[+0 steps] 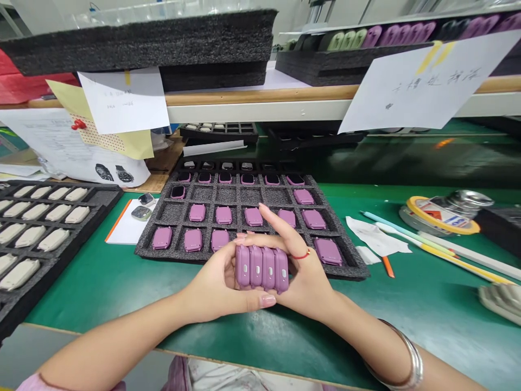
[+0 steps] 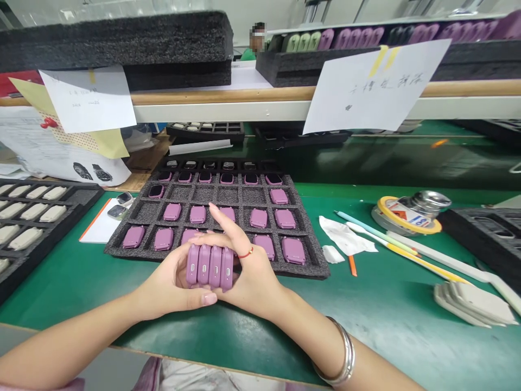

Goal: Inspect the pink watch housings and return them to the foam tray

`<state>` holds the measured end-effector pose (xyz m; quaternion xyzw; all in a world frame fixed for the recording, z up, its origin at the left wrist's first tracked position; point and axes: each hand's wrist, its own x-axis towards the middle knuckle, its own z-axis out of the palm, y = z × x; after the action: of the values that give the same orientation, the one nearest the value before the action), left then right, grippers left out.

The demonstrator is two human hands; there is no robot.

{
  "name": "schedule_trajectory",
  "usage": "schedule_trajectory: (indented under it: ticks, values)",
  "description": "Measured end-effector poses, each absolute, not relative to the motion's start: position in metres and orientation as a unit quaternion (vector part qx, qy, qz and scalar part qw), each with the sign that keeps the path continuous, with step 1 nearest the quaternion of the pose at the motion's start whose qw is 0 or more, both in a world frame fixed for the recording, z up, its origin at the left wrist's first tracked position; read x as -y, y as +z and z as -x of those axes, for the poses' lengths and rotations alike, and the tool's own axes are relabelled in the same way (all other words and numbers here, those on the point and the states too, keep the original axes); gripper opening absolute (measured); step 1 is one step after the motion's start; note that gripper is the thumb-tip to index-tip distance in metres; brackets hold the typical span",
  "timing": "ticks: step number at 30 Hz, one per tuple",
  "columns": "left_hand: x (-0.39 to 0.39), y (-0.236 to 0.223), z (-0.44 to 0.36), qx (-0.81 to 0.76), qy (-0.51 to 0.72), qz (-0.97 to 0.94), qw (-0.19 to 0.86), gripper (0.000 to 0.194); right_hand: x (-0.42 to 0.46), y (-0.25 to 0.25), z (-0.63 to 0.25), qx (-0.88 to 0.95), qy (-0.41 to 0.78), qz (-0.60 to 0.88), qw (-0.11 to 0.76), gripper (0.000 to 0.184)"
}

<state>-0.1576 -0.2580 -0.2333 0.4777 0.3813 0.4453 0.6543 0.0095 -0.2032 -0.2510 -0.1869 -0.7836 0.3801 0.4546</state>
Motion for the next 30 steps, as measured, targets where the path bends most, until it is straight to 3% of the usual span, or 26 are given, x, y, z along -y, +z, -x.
schedule_trajectory:
  ticks: [8, 16, 25, 30]
  values:
    - [0.258, -0.238, 0.162, -0.406, 0.45, -0.463, 0.647, 0.04, 0.203, -0.251, -0.009, 0.791, 0.369, 0.175, 0.457, 0.103]
    - [0.26, -0.23, 0.152, -0.451, 0.469, -0.494, 0.576, 0.031, 0.205, -0.251, -0.005, 0.8, 0.342, 0.181, 0.457, 0.098]
    - [0.261, -0.234, 0.149, -0.488, 0.474, -0.498, 0.538, 0.029, 0.207, -0.259, -0.002, 0.817, 0.315, 0.17, 0.453, 0.084]
    - [0.26, -0.237, 0.147, -0.47, 0.501, -0.477, 0.548, 0.045, 0.208, -0.258, 0.001, 0.819, 0.307, 0.16, 0.457, 0.079]
